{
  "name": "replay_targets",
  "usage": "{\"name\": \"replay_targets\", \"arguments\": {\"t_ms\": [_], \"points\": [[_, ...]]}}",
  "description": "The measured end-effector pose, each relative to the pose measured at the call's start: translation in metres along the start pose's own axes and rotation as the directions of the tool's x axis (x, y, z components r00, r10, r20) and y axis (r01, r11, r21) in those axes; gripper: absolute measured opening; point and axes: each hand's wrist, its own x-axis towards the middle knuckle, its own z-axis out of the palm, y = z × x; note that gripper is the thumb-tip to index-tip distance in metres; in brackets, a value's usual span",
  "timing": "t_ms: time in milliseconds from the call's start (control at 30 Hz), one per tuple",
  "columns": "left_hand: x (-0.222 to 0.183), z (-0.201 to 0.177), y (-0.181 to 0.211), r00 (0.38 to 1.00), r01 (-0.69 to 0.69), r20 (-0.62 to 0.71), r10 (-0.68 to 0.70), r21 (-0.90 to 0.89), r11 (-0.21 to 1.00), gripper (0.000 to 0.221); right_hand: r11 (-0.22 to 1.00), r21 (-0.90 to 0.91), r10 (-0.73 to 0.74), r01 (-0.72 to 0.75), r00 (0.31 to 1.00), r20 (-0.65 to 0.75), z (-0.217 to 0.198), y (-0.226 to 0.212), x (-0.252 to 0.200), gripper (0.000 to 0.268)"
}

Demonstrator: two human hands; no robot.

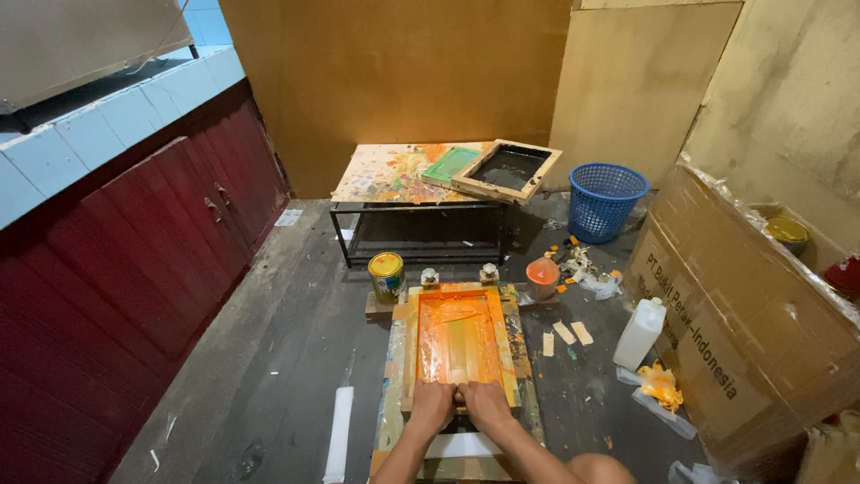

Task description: The person is manually screen printing labels by applying orange ink with a squeegee onto a screen frame, then removing the printed label and replacing it with a blank one.

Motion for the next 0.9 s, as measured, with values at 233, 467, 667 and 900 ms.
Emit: {"name": "replay_targets", "arguments": {"t_ms": [233, 467, 667, 900], "points": [[0.0, -0.016, 0.009, 1.0, 0.007, 0.022, -0.007, 0.008, 1.0, 0.006, 0.999, -0.02, 0.05, -0.048, 0.989, 0.138, -0.01, -0.002, 0.003, 0.026], [0.004, -0.007, 0.006, 1.0, 0.006, 0.017, -0.007, 0.061, 0.998, 0.012, 0.988, 0.141, 0.05, -0.058, 0.997, 0.058, -0.022, -0.003, 0.001, 0.034], [0.006, -0.014, 0.008, 0.999, -0.011, 0.048, 0.007, 0.09, 0.996, 0.008, 0.97, 0.231, 0.06, -0.082, 0.993, 0.102, -0.043, -0.006, 0.001, 0.037], [0.003, -0.037, 0.011, 0.994, -0.079, -0.075, 0.078, -0.021, 0.997, 0.006, 0.987, 0.158, -0.03, 0.019, 0.997, 0.071, -0.027, 0.007, 0.005, 0.026]]}}
